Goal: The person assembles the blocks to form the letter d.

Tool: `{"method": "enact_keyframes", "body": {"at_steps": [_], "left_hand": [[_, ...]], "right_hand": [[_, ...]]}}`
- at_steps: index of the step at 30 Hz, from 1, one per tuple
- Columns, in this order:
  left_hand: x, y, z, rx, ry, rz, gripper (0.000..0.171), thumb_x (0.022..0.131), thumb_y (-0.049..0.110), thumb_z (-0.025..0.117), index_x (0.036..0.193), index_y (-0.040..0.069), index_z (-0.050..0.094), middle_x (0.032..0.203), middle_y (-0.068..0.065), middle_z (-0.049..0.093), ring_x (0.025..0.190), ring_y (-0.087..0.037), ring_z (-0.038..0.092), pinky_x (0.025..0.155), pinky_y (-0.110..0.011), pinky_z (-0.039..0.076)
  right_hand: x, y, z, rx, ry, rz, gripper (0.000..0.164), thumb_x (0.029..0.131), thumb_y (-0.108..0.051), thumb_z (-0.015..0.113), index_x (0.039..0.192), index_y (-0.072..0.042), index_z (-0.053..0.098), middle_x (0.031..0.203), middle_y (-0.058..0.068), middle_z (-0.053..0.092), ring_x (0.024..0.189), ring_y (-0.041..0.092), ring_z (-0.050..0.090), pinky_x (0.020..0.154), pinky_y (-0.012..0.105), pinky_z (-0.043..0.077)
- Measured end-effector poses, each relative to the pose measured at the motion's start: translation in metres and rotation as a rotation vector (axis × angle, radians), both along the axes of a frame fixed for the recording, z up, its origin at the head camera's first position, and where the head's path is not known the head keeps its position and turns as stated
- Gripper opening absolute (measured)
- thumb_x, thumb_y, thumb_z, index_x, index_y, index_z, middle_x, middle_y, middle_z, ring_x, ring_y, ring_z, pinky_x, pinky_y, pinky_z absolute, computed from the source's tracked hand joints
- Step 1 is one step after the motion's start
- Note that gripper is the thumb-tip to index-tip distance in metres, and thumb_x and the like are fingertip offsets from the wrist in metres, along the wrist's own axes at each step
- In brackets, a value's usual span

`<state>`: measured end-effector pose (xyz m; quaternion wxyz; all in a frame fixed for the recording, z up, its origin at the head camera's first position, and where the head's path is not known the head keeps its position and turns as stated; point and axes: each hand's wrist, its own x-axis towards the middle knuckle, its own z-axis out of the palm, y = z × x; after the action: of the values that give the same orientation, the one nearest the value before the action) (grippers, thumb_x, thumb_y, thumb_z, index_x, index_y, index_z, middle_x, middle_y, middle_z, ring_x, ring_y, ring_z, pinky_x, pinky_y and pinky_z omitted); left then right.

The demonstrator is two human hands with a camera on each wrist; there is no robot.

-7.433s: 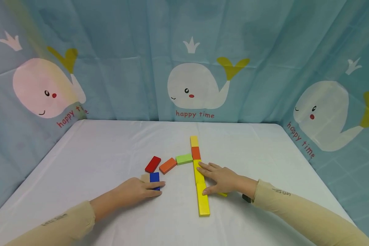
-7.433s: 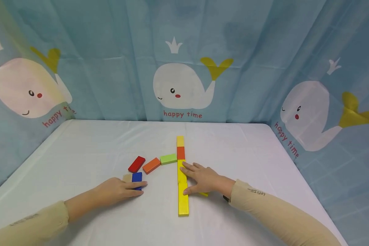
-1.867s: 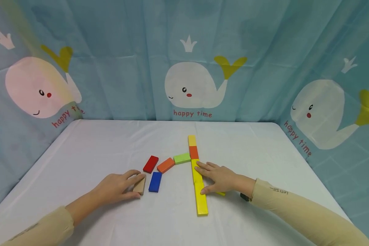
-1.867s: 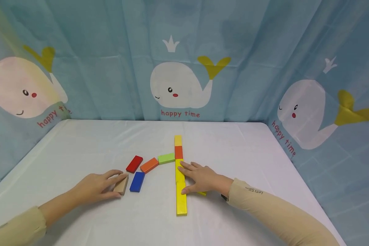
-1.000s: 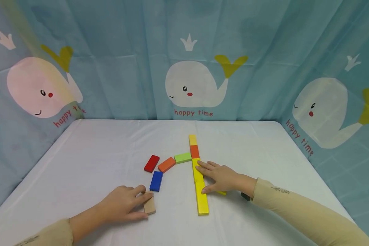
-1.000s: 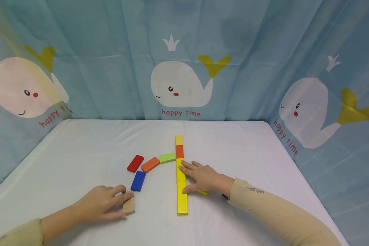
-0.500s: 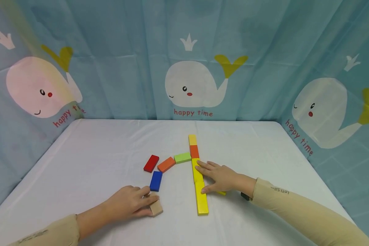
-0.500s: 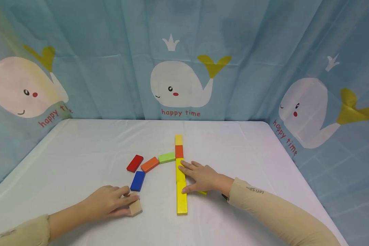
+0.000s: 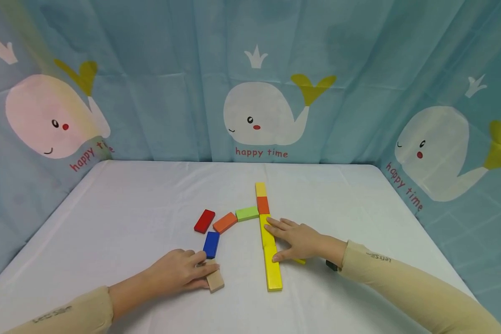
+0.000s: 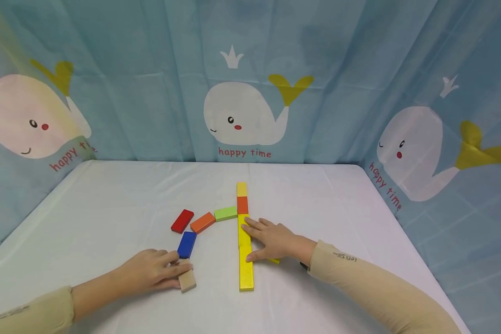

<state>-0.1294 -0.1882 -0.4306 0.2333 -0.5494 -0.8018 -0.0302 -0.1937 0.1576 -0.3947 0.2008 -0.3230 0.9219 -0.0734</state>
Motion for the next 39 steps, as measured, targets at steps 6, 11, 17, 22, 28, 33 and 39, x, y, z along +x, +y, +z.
{"method": "enact_keyframes", "body": {"at_steps": [6, 11, 17, 22, 28, 33, 39], "left_hand": [[-0.004, -0.001, -0.001, 0.030, 0.026, -0.020, 0.038, 0.101, 0.047, 0.045, 0.116, 0.022, 0.070, 0.086, 0.003, 0.050, 0.059, -0.005, 0.044, 0.050, -0.012, 0.034], [-0.005, 0.001, -0.003, 0.055, 0.049, -0.027, 0.041, 0.104, 0.045, 0.039, 0.115, 0.022, 0.071, 0.086, 0.002, 0.052, 0.060, -0.007, 0.046, 0.050, -0.013, 0.037], [-0.008, -0.001, -0.001, 0.021, 0.050, -0.025, 0.039, 0.102, 0.046, 0.042, 0.116, 0.022, 0.070, 0.086, 0.002, 0.053, 0.061, -0.007, 0.047, 0.051, -0.013, 0.038], [-0.013, -0.008, 0.004, -0.019, 0.058, -0.030, 0.038, 0.103, 0.044, 0.041, 0.119, 0.022, 0.069, 0.088, 0.003, 0.054, 0.062, -0.007, 0.047, 0.054, -0.013, 0.040], [-0.029, -0.025, 0.010, 0.049, 0.056, 0.046, 0.046, 0.106, 0.041, 0.031, 0.119, 0.016, 0.068, 0.095, -0.003, 0.059, 0.061, -0.011, 0.055, 0.052, -0.019, 0.047], [-0.044, -0.036, 0.016, -0.028, -0.039, 0.231, 0.039, 0.097, 0.037, 0.059, 0.128, 0.013, 0.063, 0.117, -0.011, 0.061, 0.067, -0.019, 0.065, 0.055, -0.029, 0.053], [-0.059, -0.032, 0.024, -0.192, -0.241, 0.410, 0.065, 0.084, 0.032, 0.076, 0.140, 0.013, 0.052, 0.144, -0.014, 0.045, 0.073, -0.020, 0.065, 0.061, -0.027, 0.052]], "right_hand": [[-0.001, 0.000, -0.001, -0.002, 0.001, 0.006, 0.089, 0.084, -0.062, 0.062, 0.155, -0.022, 0.027, 0.162, -0.004, 0.015, 0.145, 0.031, 0.019, 0.104, 0.061, 0.029], [-0.001, 0.001, -0.001, -0.006, 0.004, 0.008, 0.089, 0.084, -0.062, 0.062, 0.155, -0.022, 0.027, 0.162, -0.004, 0.016, 0.145, 0.031, 0.020, 0.103, 0.062, 0.029], [0.000, 0.001, 0.000, -0.004, 0.002, 0.003, 0.089, 0.084, -0.062, 0.063, 0.155, -0.022, 0.027, 0.162, -0.004, 0.016, 0.145, 0.031, 0.020, 0.103, 0.062, 0.029], [0.000, 0.001, 0.000, -0.003, 0.001, 0.000, 0.089, 0.084, -0.062, 0.062, 0.155, -0.022, 0.027, 0.162, -0.004, 0.016, 0.145, 0.030, 0.020, 0.103, 0.062, 0.028], [0.000, 0.000, 0.000, -0.004, 0.005, 0.007, 0.089, 0.084, -0.062, 0.063, 0.155, -0.022, 0.027, 0.162, -0.004, 0.016, 0.145, 0.031, 0.021, 0.104, 0.061, 0.030], [-0.001, 0.000, -0.001, -0.003, 0.010, 0.006, 0.089, 0.084, -0.063, 0.062, 0.155, -0.022, 0.027, 0.162, -0.004, 0.016, 0.145, 0.031, 0.021, 0.104, 0.060, 0.030], [0.000, 0.001, -0.001, 0.000, 0.011, 0.000, 0.089, 0.084, -0.063, 0.062, 0.155, -0.022, 0.027, 0.162, -0.004, 0.017, 0.144, 0.031, 0.021, 0.103, 0.062, 0.030]]}}
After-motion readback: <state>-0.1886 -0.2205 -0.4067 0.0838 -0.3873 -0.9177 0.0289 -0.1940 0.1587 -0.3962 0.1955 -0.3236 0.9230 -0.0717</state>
